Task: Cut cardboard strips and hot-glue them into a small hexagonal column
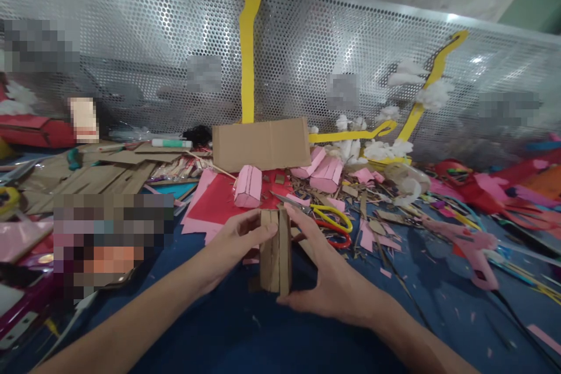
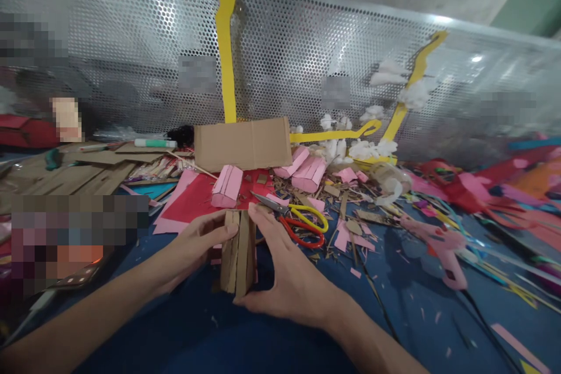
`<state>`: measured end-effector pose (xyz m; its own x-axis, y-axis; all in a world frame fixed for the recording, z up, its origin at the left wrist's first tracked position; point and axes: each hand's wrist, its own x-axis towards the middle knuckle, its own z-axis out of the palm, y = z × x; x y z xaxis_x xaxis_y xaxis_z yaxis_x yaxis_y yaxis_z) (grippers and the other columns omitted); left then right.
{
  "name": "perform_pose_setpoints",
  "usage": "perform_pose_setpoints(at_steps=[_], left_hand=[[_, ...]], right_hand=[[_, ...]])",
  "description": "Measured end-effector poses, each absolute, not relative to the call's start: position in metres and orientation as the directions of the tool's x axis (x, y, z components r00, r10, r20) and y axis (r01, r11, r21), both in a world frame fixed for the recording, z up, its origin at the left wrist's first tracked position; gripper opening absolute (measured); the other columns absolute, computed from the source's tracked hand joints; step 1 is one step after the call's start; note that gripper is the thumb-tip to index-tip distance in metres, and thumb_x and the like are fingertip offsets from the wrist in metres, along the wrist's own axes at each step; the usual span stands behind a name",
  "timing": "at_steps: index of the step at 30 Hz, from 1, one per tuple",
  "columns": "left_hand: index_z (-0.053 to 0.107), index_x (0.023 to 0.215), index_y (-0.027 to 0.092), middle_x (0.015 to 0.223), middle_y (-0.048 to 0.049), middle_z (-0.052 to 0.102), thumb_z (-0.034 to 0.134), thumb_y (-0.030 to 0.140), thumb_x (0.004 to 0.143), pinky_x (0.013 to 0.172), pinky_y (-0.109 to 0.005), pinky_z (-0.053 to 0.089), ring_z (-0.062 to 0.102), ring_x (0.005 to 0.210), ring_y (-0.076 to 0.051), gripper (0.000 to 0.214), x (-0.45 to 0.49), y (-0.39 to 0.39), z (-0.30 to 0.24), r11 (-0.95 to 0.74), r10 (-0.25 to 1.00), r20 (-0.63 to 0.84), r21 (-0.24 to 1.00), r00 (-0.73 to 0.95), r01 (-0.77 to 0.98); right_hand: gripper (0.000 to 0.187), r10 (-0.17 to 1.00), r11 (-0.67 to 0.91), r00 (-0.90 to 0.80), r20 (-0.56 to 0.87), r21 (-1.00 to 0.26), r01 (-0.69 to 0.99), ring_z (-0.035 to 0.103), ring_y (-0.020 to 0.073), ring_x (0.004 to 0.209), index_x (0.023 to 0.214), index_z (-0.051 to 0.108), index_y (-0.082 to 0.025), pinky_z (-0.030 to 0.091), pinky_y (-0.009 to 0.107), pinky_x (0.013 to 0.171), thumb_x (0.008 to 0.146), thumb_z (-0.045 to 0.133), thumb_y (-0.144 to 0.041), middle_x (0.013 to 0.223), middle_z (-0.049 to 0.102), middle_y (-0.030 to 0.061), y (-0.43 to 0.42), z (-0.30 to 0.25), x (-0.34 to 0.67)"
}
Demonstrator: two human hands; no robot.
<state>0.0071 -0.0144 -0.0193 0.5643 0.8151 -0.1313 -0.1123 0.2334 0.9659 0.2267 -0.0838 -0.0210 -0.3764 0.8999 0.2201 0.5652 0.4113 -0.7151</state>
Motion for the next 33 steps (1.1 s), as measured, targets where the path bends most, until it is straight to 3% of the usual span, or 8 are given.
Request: perform_pose_setpoints(at_steps=[8, 15, 20, 23, 27, 30, 33], left_hand=[[0.07, 0.131, 0.024, 0.122, -0.0108, 0.074, 0.08, 0.053, 0.088, 0.067, -0.026, 0.048, 0.07, 0.099, -0.024, 0.053, 0.006, -0.012, -0.02, 0.219, 0.818, -0.126, 0.971, 0.562, -0.1], [0.064, 0.14, 0.024, 0.139, -0.0151, 0.069, 0.09, 0.041, 0.081, 0.09, -0.036, 0.056, 0.067, 0.124, -0.032, 0.067, -0.002, -0.008, -0.018, 0.175, 0.729, -0.057, 0.979, 0.682, -0.105], [0.062, 0.142, 0.022, 0.141, -0.0172, 0.068, 0.09, 0.041, 0.081, 0.088, -0.039, 0.058, 0.067, 0.125, -0.034, 0.069, -0.001, -0.01, -0.013, 0.187, 0.74, -0.067, 0.976, 0.67, -0.109], [0.061, 0.141, 0.021, 0.14, -0.0169, 0.068, 0.09, 0.037, 0.082, 0.099, -0.046, 0.057, 0.066, 0.127, -0.035, 0.068, 0.003, -0.012, -0.016, 0.219, 0.755, -0.027, 0.952, 0.655, -0.213], [0.063, 0.136, 0.022, 0.142, -0.0137, 0.068, 0.088, 0.031, 0.084, 0.113, -0.046, 0.048, 0.06, 0.136, -0.032, 0.058, 0.008, -0.012, -0.026, 0.165, 0.791, 0.1, 0.915, 0.604, -0.367], [0.063, 0.134, 0.024, 0.134, -0.0115, 0.07, 0.087, 0.031, 0.086, 0.111, -0.044, 0.049, 0.062, 0.131, -0.029, 0.055, 0.01, -0.012, -0.029, 0.137, 0.78, 0.117, 0.927, 0.614, -0.35], [0.061, 0.13, 0.027, 0.124, -0.0077, 0.07, 0.09, 0.03, 0.082, 0.104, -0.04, 0.053, 0.064, 0.121, -0.026, 0.057, 0.009, -0.011, -0.024, 0.07, 0.829, 0.132, 0.94, 0.544, -0.334]], right_hand=[[0.127, 0.905, 0.383, -0.373, 0.203, -0.771, 0.51, 0.023, 0.0345, 0.163, 0.171, 0.003, -0.039, 0.028, 0.061, 0.129, 0.079, 0.09, -0.023, 0.18, 0.015, 0.0073, -0.084, -0.022, 0.228], [0.119, 0.902, 0.393, -0.369, 0.226, -0.784, 0.481, 0.018, 0.0344, 0.164, 0.17, 0.017, -0.037, 0.032, 0.059, 0.128, 0.078, 0.091, -0.021, 0.18, 0.01, 0.0075, -0.084, -0.018, 0.227], [0.119, 0.89, 0.417, -0.359, 0.282, -0.822, 0.388, 0.022, 0.0353, 0.163, 0.169, 0.019, -0.04, 0.039, 0.055, 0.125, 0.077, 0.095, -0.033, 0.181, 0.011, 0.0063, -0.085, -0.02, 0.229], [0.115, 0.888, 0.412, -0.348, 0.301, -0.856, 0.311, 0.027, 0.0346, 0.161, 0.17, 0.016, -0.038, 0.041, 0.053, 0.125, 0.083, 0.091, -0.039, 0.179, 0.018, 0.0079, -0.086, -0.021, 0.225], [0.085, 0.915, 0.394, -0.237, 0.327, -0.85, 0.349, 0.05, 0.0322, 0.149, 0.166, 0.028, -0.031, 0.05, 0.05, 0.118, 0.096, 0.076, -0.035, 0.168, 0.042, 0.0132, -0.082, -0.026, 0.219], [0.066, 0.918, 0.396, -0.172, 0.356, -0.823, 0.407, 0.062, 0.0311, 0.136, 0.156, 0.046, -0.026, 0.051, 0.05, 0.116, 0.096, 0.073, -0.028, 0.151, 0.062, 0.0125, -0.077, -0.028, 0.219], [0.053, 0.914, 0.402, -0.15, 0.377, -0.789, 0.464, 0.068, 0.0312, 0.127, 0.146, 0.058, -0.025, 0.055, 0.05, 0.111, 0.095, 0.073, -0.029, 0.142, 0.07, 0.0105, -0.073, -0.026, 0.223]])
